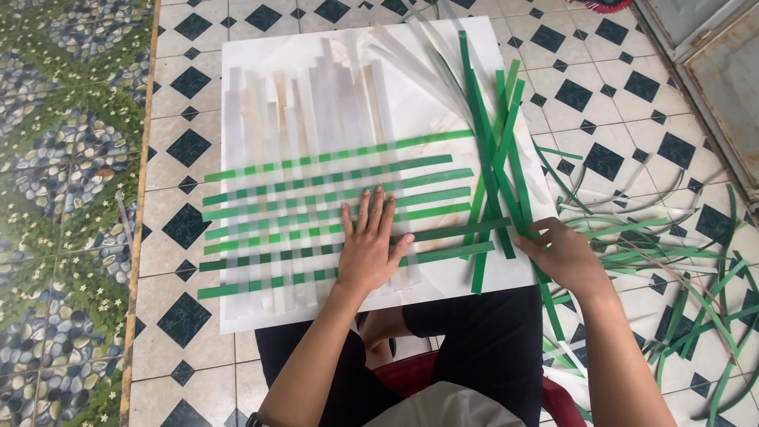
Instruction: Weaving green and white plastic strips together on a flat surface to create a mat or pattern.
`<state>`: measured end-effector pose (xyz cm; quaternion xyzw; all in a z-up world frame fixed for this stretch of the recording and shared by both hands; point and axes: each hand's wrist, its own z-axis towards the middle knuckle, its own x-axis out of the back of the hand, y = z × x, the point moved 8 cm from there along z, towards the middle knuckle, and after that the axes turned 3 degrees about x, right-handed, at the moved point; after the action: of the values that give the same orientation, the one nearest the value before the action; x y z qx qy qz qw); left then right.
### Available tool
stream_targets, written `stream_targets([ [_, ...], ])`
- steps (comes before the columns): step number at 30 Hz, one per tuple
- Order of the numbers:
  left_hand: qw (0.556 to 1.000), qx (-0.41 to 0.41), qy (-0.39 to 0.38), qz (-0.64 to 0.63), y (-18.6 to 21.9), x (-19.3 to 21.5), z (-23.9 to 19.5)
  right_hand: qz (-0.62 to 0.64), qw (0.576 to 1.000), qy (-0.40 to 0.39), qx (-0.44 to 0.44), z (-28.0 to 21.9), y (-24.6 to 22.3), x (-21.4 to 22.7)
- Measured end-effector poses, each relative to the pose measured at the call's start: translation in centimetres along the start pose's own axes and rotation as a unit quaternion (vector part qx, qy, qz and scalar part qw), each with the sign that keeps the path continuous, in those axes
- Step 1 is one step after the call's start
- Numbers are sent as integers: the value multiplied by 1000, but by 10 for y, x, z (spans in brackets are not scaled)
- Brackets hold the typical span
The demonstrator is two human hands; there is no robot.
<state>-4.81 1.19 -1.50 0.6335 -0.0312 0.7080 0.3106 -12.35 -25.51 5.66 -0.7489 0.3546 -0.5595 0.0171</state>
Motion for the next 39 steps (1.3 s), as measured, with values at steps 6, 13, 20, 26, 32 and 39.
stream_targets([
  [6, 1000, 1, 4, -5, 1, 2, -1, 30, 996, 79, 20, 29, 44, 11],
  [13, 998, -22, 50, 43, 4, 6, -3, 113, 953, 262, 100, 112, 90, 32],
  [20, 998, -18, 48, 36, 4, 7, -1, 72, 990, 114, 31, 161, 78, -6],
  [26, 998, -19, 52, 32, 4, 8, -1, 68, 996, 50, 16, 153, 74, -2],
  [32, 998, -18, 57, 25, 4, 9, -2, 121, 992, -14, -26, 74, 39, 31],
  [39, 997, -21, 62, 36, 3, 6, -3, 265, 962, -62, 15, 37, 112, 23],
])
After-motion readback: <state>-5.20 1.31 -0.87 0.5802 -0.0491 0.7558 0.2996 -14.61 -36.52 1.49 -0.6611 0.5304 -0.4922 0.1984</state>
